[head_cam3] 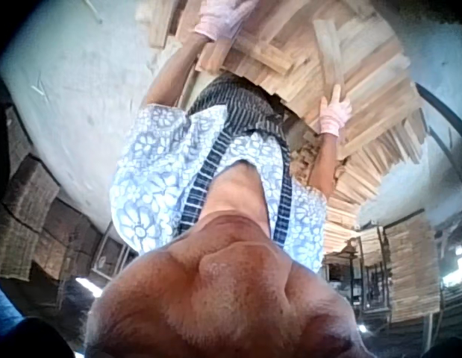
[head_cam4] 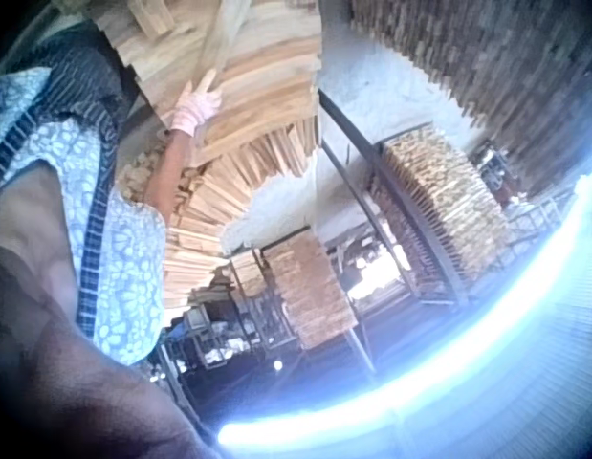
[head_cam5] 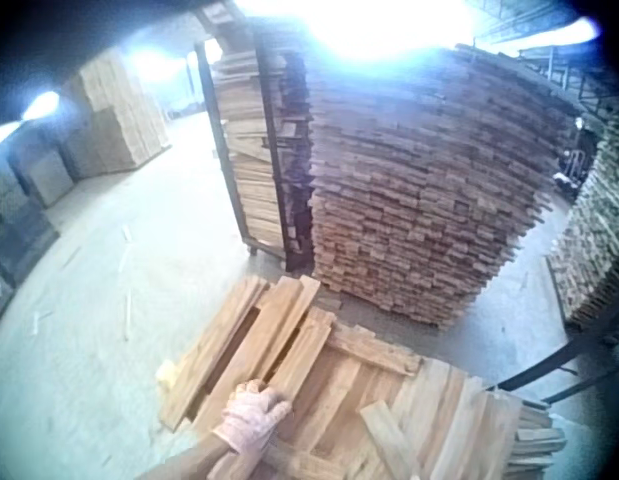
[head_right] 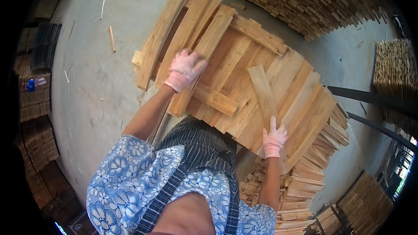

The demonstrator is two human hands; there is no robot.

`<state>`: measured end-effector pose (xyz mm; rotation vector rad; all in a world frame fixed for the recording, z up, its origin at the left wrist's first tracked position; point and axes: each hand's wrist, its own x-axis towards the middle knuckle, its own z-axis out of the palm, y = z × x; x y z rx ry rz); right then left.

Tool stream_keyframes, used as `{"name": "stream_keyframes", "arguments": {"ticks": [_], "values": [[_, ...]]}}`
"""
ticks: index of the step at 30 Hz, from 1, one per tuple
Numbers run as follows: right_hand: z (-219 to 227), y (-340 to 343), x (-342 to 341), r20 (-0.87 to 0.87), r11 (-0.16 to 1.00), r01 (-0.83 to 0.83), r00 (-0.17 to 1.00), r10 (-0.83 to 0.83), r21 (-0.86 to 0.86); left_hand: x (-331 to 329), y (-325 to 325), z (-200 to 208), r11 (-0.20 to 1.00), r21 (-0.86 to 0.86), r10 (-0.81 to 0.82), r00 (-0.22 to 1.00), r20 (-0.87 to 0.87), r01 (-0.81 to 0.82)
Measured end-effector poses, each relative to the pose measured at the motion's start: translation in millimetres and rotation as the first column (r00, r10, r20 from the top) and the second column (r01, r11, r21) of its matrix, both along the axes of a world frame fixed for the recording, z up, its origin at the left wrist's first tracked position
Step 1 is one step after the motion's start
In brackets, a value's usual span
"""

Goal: The person lifts stacks of wooden planks from a metal rack and places them onto a wooden pallet on the floor. They repeat this process, moving wood from the rack to the pallet and occasionally adjusting the planks on the pallet.

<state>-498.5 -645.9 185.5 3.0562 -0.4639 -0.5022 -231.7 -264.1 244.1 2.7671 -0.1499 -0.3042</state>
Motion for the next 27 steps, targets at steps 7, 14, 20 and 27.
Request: {"name": "stream_keyframes", "arguments": {"ticks": [7, 14, 20, 27], "values": [[9, -4, 4, -0.064, 0.998, 0.031, 0.998, -0.027, 0.061, 101, 35, -46, 0.973, 0.190, 0.142, 0.989, -0.044, -0.131], [88, -52, 59, -0.052, 0.972, -0.232, 0.971, 0.233, 0.025, 116, 29, -66, 0.961, 0.276, 0.051, 0.997, -0.063, -0.031], [99, -88, 189, -0.091, 0.929, -0.370, 0.925, 0.369, 0.006, 129, 74, 0, 0.992, -0.018, 0.127, 0.990, -0.062, -0.129], [69, -64, 238, -0.120, 0.941, -0.311, 0.938, 0.326, 0.132, 49, 91, 95, 0.752, -0.650, 0.000, 0.986, -0.165, -0.109]]}}
